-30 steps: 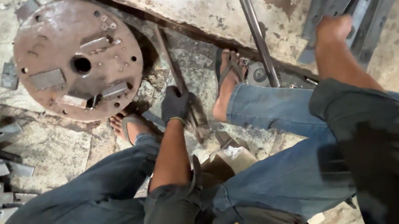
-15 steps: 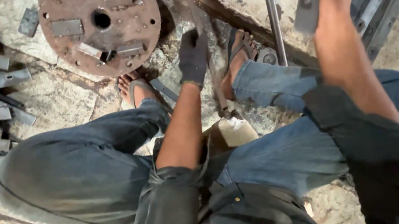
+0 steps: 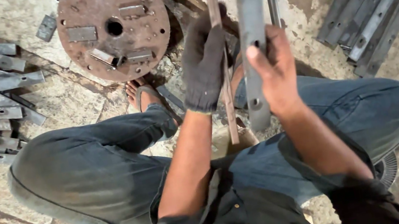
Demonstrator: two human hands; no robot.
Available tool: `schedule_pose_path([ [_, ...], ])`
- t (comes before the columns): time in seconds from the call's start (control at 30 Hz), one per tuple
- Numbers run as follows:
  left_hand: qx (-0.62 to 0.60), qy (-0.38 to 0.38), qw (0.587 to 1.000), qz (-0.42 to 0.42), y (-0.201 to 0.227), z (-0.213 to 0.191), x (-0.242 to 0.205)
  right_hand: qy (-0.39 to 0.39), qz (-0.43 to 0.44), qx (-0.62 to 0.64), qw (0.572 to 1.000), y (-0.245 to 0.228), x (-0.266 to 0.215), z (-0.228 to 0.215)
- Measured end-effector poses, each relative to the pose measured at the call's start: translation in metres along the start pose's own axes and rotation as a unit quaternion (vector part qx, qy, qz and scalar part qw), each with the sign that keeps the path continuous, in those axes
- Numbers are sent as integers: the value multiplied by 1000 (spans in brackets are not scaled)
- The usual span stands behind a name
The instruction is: Using a circular metal jig and a hammer to shape and align metal hinge components on a workshop floor.
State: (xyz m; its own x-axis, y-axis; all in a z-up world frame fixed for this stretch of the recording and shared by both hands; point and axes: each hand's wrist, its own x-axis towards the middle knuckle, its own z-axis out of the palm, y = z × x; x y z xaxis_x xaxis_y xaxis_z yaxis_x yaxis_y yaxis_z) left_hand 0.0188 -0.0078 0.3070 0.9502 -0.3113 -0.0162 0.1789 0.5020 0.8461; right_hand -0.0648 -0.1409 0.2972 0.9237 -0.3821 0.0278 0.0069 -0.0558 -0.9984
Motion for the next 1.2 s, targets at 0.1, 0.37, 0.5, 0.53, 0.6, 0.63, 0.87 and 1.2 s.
schedule_pose_path([
  [0.1,-13,43,999,-20,-38,-19,-7,-13,11,24,1000,9,-3,14],
  [0.37,25,14,999,21,-62,-19,11,-5,-12,41,999,26,6,20],
  [0.5,27,24,999,14,-65,-18,12,0,-16,27,1000,32,6,18],
  [0.53,26,24,999,13,-68,-19,12,1,-15,26,1000,31,7,19],
  [0.6,53,29,998,10,-74,-21,13,-1,-3,54,999,30,8,20],
  [0.63,53,28,998,10,-74,-20,14,-1,-4,54,999,31,9,19],
  [0.87,92,34,995,7,-70,-17,14,-6,-2,42,999,35,10,16],
  [1.2,63,46,996,34,-88,-19,14,-17,-3,77,997,32,10,15],
])
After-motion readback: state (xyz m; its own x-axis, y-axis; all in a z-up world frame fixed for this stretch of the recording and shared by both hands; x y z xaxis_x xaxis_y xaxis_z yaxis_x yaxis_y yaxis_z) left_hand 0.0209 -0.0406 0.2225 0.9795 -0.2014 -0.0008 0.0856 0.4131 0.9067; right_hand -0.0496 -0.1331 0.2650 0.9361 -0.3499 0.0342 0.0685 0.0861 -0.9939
